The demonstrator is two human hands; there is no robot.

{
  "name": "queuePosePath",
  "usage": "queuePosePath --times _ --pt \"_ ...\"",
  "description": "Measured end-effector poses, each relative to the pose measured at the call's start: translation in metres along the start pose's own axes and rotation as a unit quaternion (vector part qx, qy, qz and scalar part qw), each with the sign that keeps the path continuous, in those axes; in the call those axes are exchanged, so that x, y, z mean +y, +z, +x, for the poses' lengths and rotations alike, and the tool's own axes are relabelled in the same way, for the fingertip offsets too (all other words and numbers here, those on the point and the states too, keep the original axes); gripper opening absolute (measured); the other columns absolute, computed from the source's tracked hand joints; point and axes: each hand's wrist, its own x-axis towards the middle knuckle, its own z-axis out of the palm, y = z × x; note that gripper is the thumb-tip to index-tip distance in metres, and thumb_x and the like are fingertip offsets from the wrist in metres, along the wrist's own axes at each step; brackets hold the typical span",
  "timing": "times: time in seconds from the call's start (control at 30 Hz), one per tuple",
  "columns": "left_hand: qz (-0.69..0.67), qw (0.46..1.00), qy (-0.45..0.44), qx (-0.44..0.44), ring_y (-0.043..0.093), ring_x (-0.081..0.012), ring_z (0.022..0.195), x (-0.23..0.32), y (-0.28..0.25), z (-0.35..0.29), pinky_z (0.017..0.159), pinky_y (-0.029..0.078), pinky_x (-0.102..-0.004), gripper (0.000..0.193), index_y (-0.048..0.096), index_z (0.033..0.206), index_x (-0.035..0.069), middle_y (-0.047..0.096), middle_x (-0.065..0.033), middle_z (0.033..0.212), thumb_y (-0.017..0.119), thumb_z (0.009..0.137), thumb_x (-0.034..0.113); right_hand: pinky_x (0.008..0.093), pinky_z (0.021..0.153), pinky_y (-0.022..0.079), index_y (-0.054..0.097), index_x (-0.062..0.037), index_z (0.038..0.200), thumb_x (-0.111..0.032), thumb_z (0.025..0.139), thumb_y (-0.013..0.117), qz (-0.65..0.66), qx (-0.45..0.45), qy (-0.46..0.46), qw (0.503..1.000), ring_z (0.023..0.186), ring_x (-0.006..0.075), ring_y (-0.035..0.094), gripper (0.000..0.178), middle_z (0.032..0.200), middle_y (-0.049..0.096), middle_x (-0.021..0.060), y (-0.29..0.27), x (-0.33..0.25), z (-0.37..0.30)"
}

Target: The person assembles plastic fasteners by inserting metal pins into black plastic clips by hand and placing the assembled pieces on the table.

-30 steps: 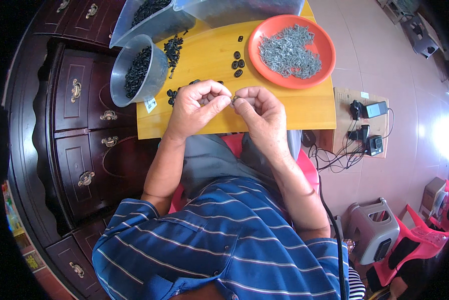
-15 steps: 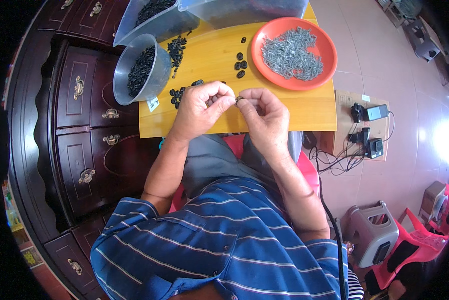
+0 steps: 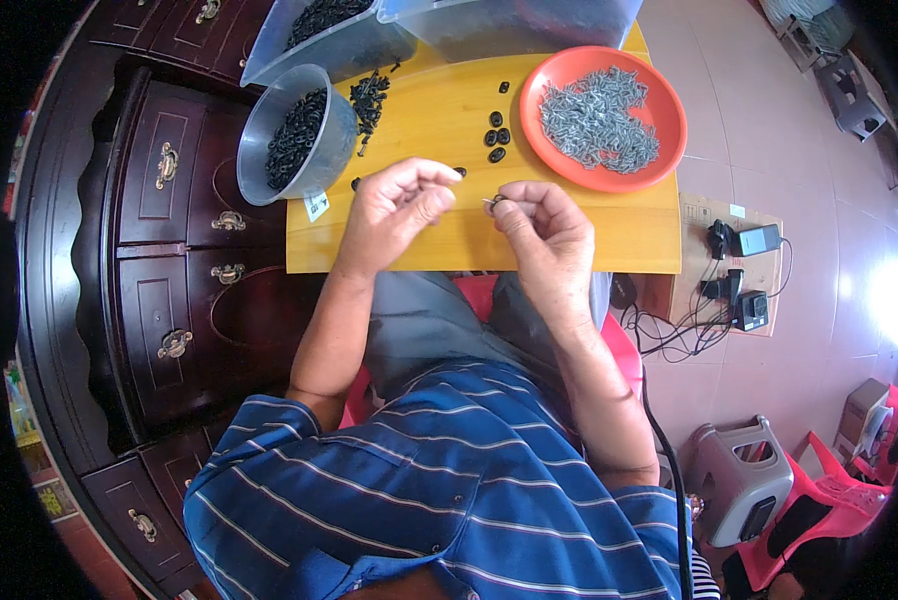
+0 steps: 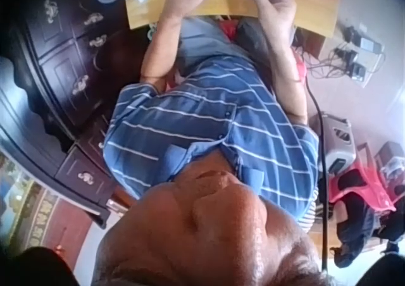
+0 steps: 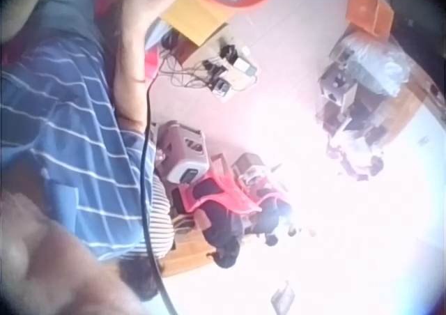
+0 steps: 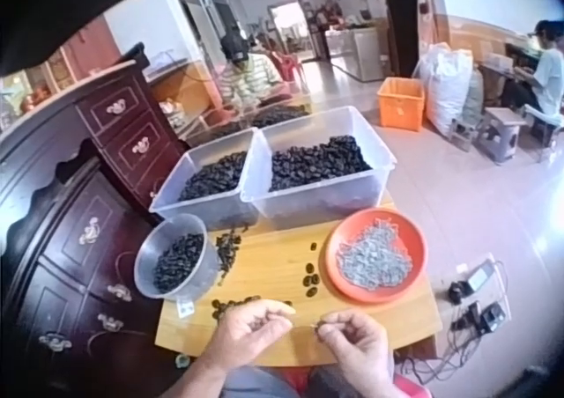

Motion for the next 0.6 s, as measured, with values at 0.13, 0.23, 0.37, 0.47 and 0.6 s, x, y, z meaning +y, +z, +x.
queuePosePath --times 0.13,0.23,0.37,0.47,0.6 --pt "0.162 0.985 0.024 0.051 0.062 -0.0072 0.070 -0.013 -0.021 0.008 0.065 0.050 -0.0234 0.014 0.070 0.102 -0.001 0.070 -0.0042 0.086 0.072 0.089 0.004 0.0245 0.083 0.053 0.062 0.0033 0.110 0.001 0.097 0.064 -0.001 0.003 0.011 1.000 0.093 0.0124 0.069 0.014 0.098 0.070 0.0063 -0.001 -0.010 0.003" --pt "0.297 0.952 0.059 0.041 0.066 -0.0187 0.071 -0.015 -0.023 0.017 0.067 0.054 -0.0305 0.018 0.071 0.103 0.003 0.069 -0.0092 0.086 0.073 0.085 0.005 0.0216 0.077 0.048 0.064 -0.0004 0.113 -0.007 0.097 0.066 -0.012 0.001 0.002 1.000 0.083 0.0081 0.064 0.016 0.094 0.073 0.0052 0.000 -0.008 0.004" --pt "0.373 0.921 0.099 0.041 0.067 -0.0303 0.076 -0.022 -0.016 0.031 0.071 0.055 -0.0386 0.019 0.072 0.103 0.007 0.068 -0.0135 0.088 0.071 0.084 0.011 0.0232 0.078 0.049 0.064 0.0001 0.111 -0.006 0.097 0.066 -0.003 -0.004 -0.003 1.000 0.083 0.0088 0.064 0.016 0.093 0.070 0.0040 0.000 -0.009 0.008" --pt "0.410 0.907 0.086 0.042 0.068 -0.0332 0.082 -0.032 -0.009 0.034 0.073 0.055 -0.0429 0.016 0.072 0.098 0.008 0.067 -0.0120 0.089 0.067 0.088 0.019 0.0232 0.078 0.049 0.064 -0.0002 0.110 -0.005 0.097 0.065 0.008 -0.001 0.008 1.000 0.082 0.0090 0.064 0.014 0.093 0.070 0.0035 0.002 -0.008 0.007" --pt "0.432 0.896 0.101 0.027 0.067 -0.0334 0.082 -0.042 -0.010 0.033 0.072 0.054 -0.0443 0.010 0.071 0.091 0.010 0.066 -0.0106 0.087 0.067 0.088 0.019 0.0233 0.076 0.049 0.064 -0.0006 0.107 -0.005 0.096 0.065 0.001 -0.002 0.017 1.000 0.081 0.0091 0.063 0.012 0.092 0.070 0.0037 0.002 -0.006 0.004"
